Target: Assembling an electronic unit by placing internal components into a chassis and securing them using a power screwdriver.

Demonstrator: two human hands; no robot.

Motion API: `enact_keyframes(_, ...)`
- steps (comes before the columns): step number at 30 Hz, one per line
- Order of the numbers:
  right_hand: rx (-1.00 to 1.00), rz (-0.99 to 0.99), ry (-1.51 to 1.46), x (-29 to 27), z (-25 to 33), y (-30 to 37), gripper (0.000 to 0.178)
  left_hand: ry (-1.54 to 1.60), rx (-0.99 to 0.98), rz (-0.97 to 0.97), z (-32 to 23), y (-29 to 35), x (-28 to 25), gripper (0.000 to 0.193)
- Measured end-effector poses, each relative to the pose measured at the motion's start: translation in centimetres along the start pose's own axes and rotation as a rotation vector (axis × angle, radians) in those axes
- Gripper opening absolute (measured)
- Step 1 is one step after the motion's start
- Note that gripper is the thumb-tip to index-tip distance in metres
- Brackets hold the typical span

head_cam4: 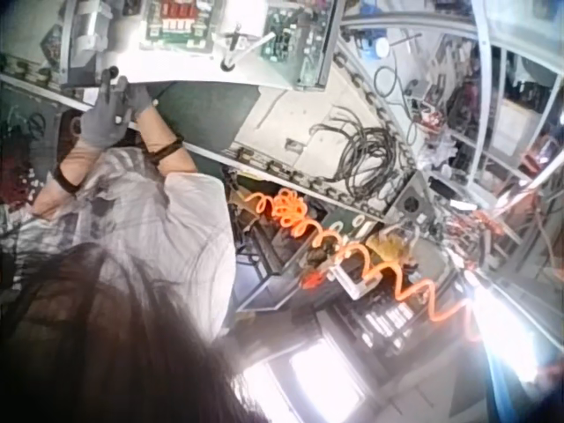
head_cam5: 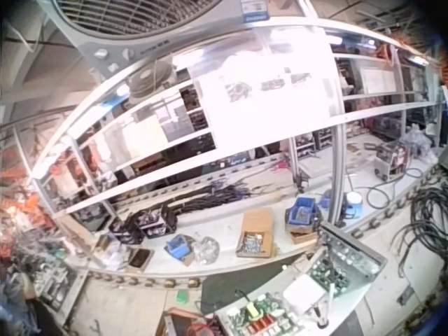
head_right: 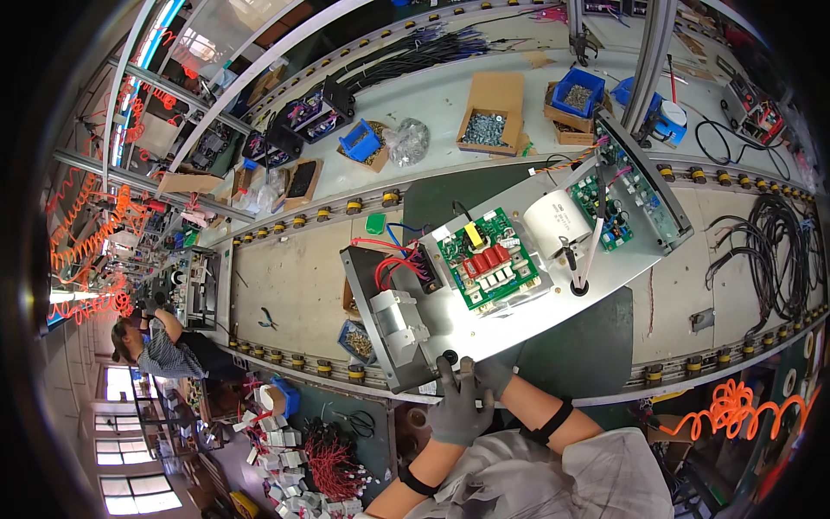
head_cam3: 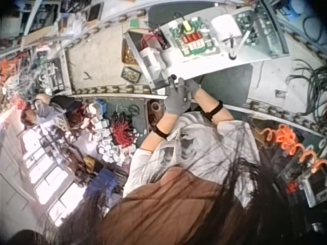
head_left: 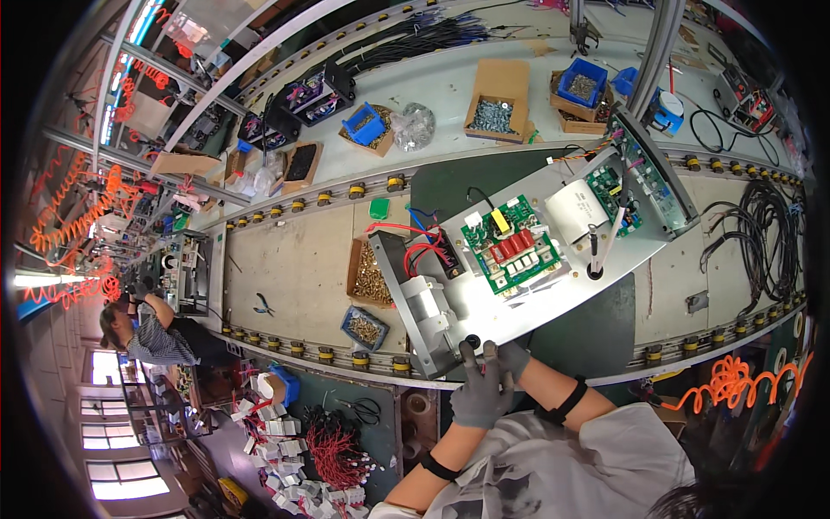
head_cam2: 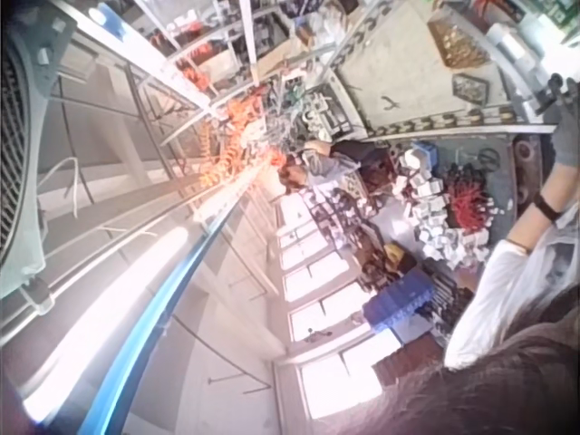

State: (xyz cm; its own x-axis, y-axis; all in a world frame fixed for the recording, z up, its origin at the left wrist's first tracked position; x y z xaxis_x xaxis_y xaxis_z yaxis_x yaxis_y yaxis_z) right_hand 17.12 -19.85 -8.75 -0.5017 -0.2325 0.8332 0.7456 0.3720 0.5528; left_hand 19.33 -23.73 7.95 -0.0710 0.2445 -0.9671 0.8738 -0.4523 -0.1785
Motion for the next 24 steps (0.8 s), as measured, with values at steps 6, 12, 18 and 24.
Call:
enact_keyframes(6, -0.1, -0.093, 0.303, 1.4, 1.5, 1.8, 0.04, 0.113, 0.037, -0.052, 0.4, 0.4, 1.2, 0.07)
enact_keyframes(12, -0.113, -0.063, 0.288, 1.2, 1.6, 1.6, 0.039, 0.019, 0.044, -0.023, 0.1, -0.1, 0.1, 0.07)
enact_keyframes(18, -0.118, -0.009, 0.278, 1.7, 1.4, 1.2, 0.039, 0.016, 0.061, -0.059, 0.2, -0.3, -0.2, 0.063)
enact_keyframes(24, -0.137, 0.021, 0.246, 2.0, 1.0, 0.4, 0.038, -0.004, 0.088, -0.082, 0.1, -0.1, 0.0, 0.063)
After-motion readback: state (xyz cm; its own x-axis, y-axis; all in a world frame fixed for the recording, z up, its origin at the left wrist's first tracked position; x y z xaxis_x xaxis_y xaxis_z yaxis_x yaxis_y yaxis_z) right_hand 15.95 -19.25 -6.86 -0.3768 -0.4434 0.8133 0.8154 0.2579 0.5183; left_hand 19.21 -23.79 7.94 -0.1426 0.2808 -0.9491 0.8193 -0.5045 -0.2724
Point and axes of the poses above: each hand's wrist, its own y-axis away from the middle knuckle, its own x-axis out of the palm, z = x × y, the point moved 5 cm from there along -y, towards the middle knuckle, and after that the axes turned 12 degrees about -z, right-handed, at the moved point
